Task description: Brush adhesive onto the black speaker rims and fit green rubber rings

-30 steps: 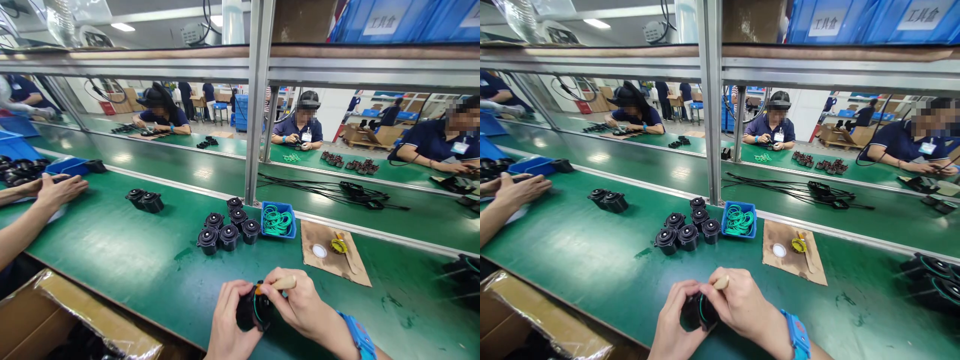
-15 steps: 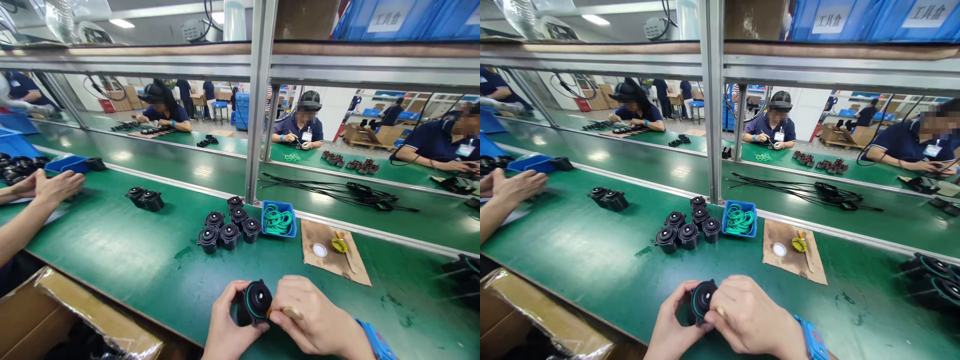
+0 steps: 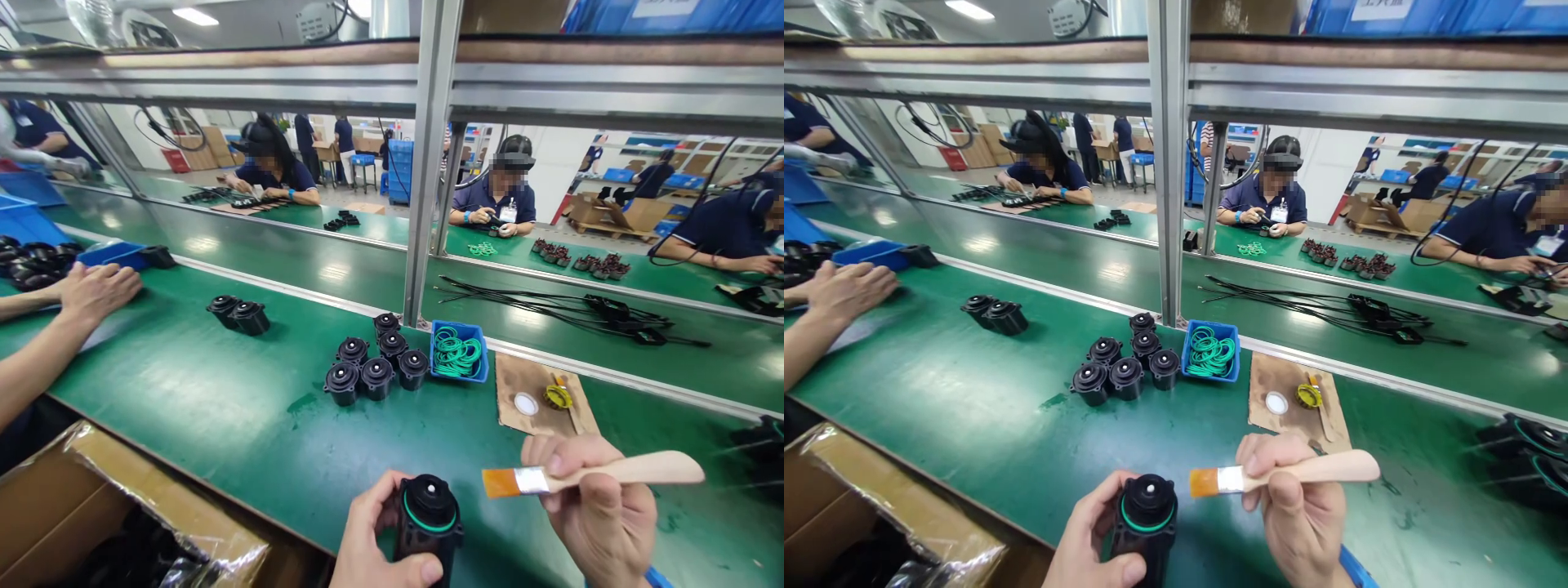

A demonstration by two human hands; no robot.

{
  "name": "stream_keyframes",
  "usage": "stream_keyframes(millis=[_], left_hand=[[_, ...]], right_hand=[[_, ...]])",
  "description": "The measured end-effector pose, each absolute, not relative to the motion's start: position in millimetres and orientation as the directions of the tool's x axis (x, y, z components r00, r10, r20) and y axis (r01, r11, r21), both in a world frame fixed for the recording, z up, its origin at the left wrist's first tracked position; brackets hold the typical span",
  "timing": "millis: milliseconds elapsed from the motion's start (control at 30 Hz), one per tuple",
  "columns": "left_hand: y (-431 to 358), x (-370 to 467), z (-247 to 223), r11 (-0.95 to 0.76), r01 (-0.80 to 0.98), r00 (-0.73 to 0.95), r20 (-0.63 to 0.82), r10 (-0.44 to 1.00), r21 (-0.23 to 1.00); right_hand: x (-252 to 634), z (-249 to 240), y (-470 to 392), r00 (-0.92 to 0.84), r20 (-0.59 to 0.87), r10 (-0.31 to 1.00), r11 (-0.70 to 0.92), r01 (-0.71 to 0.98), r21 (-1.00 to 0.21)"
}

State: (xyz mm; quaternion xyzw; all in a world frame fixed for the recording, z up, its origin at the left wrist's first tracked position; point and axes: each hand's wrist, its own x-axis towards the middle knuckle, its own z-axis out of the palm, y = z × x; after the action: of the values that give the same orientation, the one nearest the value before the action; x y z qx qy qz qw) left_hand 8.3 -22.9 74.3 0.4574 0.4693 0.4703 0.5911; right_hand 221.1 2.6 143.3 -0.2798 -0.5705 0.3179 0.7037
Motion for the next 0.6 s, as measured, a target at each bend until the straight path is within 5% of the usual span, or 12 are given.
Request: stream_keyframes(millis=[333, 600], left_hand=[[-21.0, 7.4, 70.9, 0.132, -0.065, 0.251, -0.112, 0.962, 0.989], [-23.8, 5.6, 36.4, 0.17, -0.23, 0.204, -0.124, 0.971, 0.958]], right_hand=[[221.7, 137.7, -1.9, -0.328, 0.613, 0.719, 0.657, 0.034, -0.753], [215.5, 150.3, 2.8, -0.345, 0.696, 0.63, 0.751, 0.043, -0.659]])
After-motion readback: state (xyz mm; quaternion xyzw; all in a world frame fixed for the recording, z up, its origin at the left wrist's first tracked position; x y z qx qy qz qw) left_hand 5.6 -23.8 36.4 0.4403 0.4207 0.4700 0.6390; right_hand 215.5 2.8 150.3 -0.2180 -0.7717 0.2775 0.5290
